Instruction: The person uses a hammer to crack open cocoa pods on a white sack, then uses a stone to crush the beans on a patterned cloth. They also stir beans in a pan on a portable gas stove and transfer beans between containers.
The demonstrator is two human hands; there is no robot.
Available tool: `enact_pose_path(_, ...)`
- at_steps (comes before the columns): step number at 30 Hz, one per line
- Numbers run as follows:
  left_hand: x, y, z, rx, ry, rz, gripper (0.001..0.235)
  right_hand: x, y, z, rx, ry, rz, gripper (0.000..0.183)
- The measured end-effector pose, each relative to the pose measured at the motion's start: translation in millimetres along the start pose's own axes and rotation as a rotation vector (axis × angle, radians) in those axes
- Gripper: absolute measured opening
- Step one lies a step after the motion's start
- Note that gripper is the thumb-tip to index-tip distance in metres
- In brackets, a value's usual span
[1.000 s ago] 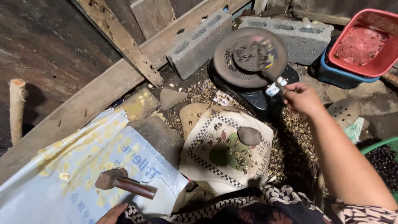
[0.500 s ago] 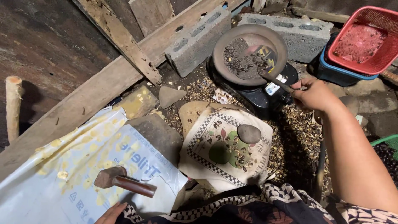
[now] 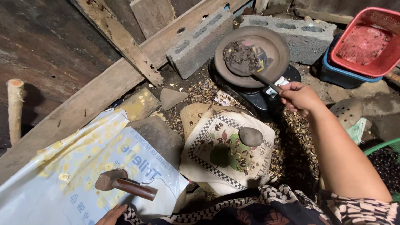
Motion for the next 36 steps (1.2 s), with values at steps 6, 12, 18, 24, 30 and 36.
enact_pose_path(6,4,17,-11,0.067,-0.048,-0.059,0.091,-3,-15,0,-0.005,-0.079,-0.021,0.021)
enact_pose_path(12,1,95,-72,-0.194,1.151,-0.149,0.053,4,-44,-20,-0.041,-0.136,-0.027,0.01)
enact_pose_path(18,-7,235,-156,0.153,0.093,-0.718,0.079,5,-54,-25,-0.107,-0.127,-0.089,0.008)
enact_pose_path(24,-8,241,-172,-0.058,0.023,-0.397,0.082,7,-29,-15,-0.096,-0.182,-0.091,0.009)
enact_pose_path(30,-4,245,-163,0.151,-0.034,-0.757,0.079,-8,-10,-12,-0.112,-0.161,-0.062,0.014)
enact_pose_path(36,-9,254,-179,0.135,0.028,-0.617,0.082,-27,-21,-2,-0.173,0.022,-0.1,0.011)
Point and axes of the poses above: each hand's wrist, its own y-axis away from the middle knuckle, its own x-axis out of the palm, z = x × y, the point moved 8 cm from there along -y, towards the middle knuckle, and after that the axes turned 4 degrees about y, right-handed, at the moved point
